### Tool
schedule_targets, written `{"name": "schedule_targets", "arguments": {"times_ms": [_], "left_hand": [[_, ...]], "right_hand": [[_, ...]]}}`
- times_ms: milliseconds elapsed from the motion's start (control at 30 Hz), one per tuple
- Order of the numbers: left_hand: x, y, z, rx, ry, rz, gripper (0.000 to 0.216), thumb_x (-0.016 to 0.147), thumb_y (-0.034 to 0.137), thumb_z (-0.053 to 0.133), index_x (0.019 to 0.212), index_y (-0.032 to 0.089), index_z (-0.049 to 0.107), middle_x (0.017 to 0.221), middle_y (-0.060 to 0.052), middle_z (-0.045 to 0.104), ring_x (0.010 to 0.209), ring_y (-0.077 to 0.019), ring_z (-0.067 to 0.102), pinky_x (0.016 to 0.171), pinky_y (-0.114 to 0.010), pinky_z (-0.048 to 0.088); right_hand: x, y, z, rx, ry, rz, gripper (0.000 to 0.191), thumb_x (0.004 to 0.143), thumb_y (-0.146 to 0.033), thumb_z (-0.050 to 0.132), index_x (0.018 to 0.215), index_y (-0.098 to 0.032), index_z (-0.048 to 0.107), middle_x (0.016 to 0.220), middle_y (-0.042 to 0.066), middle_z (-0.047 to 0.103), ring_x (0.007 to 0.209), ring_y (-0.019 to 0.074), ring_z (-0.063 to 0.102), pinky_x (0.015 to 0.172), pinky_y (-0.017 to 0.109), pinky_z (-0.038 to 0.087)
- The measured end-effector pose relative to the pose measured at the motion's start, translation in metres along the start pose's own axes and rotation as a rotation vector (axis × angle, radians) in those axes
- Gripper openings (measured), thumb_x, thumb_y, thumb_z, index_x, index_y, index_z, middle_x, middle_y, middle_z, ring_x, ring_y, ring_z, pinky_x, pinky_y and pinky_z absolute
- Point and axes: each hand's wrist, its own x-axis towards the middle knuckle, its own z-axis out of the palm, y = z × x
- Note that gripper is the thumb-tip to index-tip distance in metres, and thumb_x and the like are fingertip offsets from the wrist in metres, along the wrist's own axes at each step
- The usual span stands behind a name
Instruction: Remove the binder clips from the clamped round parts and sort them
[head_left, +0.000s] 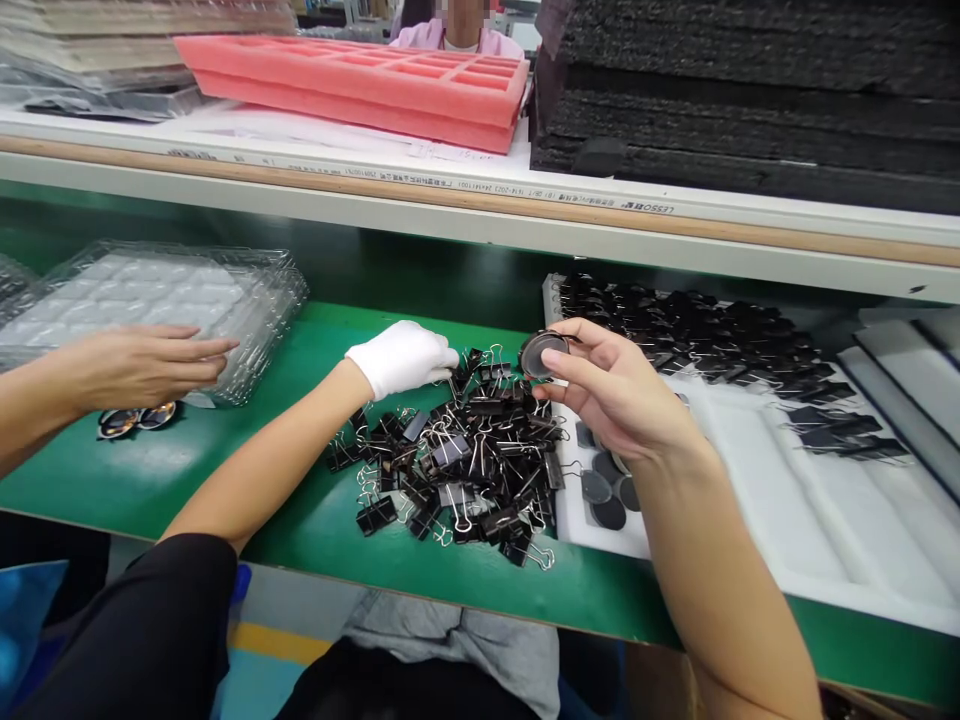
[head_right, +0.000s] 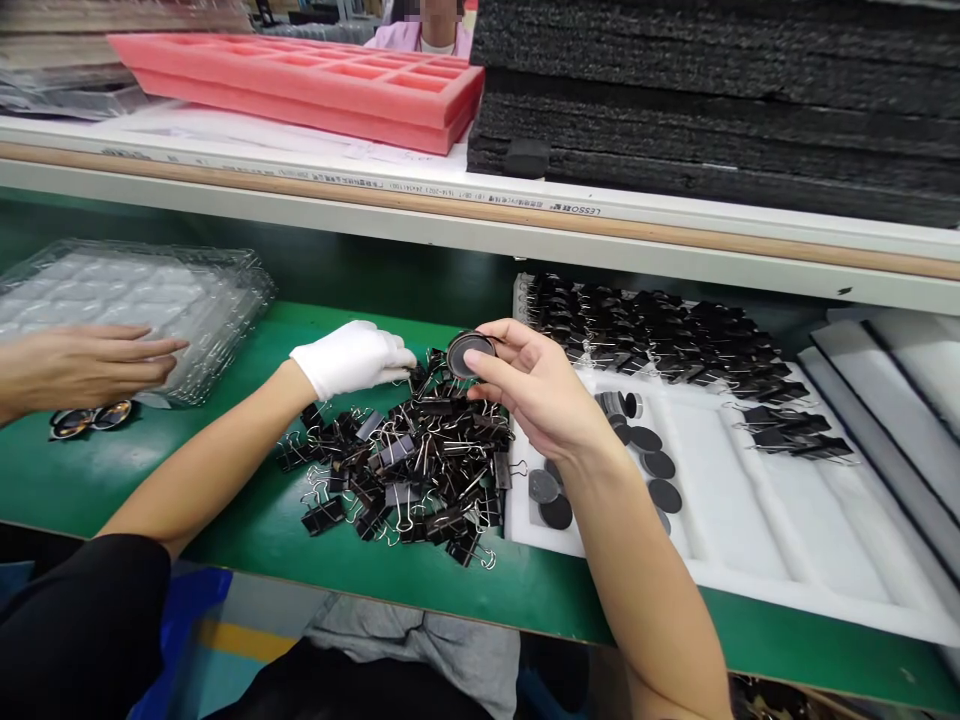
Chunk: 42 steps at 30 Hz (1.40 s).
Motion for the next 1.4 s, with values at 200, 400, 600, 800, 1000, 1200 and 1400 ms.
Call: {"name": "schedule_targets", "arguments": {"times_ms": [200,400,600,800,1000,1200,1400], "left_hand": [[-0.005,-0.007,-0.011,-0.028,0.253,0.056,0.026,0.103,0.026,0.052,0.098,0.024,0.078,0.085,-0.007,0.075,0.077,-0.0197,0.068,0.071,-0.032,0.041],[-0.011,0.016,-0.029,-0.555,0.771,-0.167,0.034,0.102,0.043,0.058,0.092,0.019,0.08,0.081,-0.005,0.077,0.071,-0.0158,0.068,0.069,-0.029,0.049],[-0.016,0.051,-0.048,-0.879,0.763,-0.204,0.038,0.099,0.044,0.058,0.083,0.015,0.076,0.068,-0.001,0.07,0.06,-0.0118,0.059,0.059,-0.025,0.045],[-0.029,0.052,-0.057,-0.576,0.588,-0.128,0.045,0.086,0.057,0.068,0.066,0.019,0.06,0.056,0.004,0.054,0.052,-0.0106,0.046,0.054,-0.026,0.033],[-0.03,0.051,-0.054,-0.519,0.455,-0.084,0.046,0.088,0.058,0.066,0.064,0.02,0.057,0.055,0.003,0.054,0.05,-0.011,0.046,0.055,-0.027,0.031],[-0.028,0.047,-0.056,-0.551,0.433,-0.194,0.035,0.087,0.048,0.063,0.067,0.02,0.058,0.055,0.005,0.049,0.052,-0.0103,0.044,0.057,-0.026,0.032],[-0.028,0.041,-0.069,-0.732,0.311,-0.327,0.044,0.089,0.054,0.055,0.06,0.02,0.05,0.055,0.004,0.044,0.053,-0.0102,0.039,0.055,-0.027,0.031]], "right_hand": [[-0.002,-0.004,-0.003,-0.076,-0.03,-0.024,0.044,0.069,-0.048,0.096,0.094,-0.021,0.072,0.094,0.005,0.075,0.078,0.0157,0.068,0.063,0.029,0.061],[-0.003,0.003,-0.003,-0.287,-0.118,-0.148,0.037,0.074,-0.049,0.093,0.093,-0.021,0.077,0.125,0.012,0.075,0.095,0.0212,0.073,0.077,0.036,0.063],[-0.004,0.006,0.006,-0.287,-0.147,-0.316,0.032,0.079,-0.049,0.09,0.091,-0.023,0.075,0.105,0.007,0.077,0.094,0.0211,0.074,0.084,0.037,0.064],[-0.008,0.002,0.001,-0.368,-0.201,-0.275,0.026,0.08,-0.043,0.09,0.09,-0.022,0.077,0.1,0.006,0.076,0.086,0.02,0.071,0.073,0.033,0.062],[-0.01,0.002,0.002,-0.457,-0.247,-0.255,0.018,0.084,-0.035,0.086,0.092,-0.022,0.078,0.104,0.007,0.076,0.082,0.0184,0.069,0.065,0.03,0.058],[-0.008,-0.001,-0.005,-0.355,-0.124,-0.243,0.026,0.081,-0.041,0.089,0.094,-0.023,0.075,0.131,0.01,0.074,0.097,0.0216,0.072,0.081,0.036,0.062],[-0.004,-0.002,-0.01,-0.228,-0.004,-0.168,0.032,0.081,-0.045,0.09,0.1,-0.024,0.076,0.115,0.008,0.078,0.09,0.02,0.071,0.072,0.034,0.06]]}}
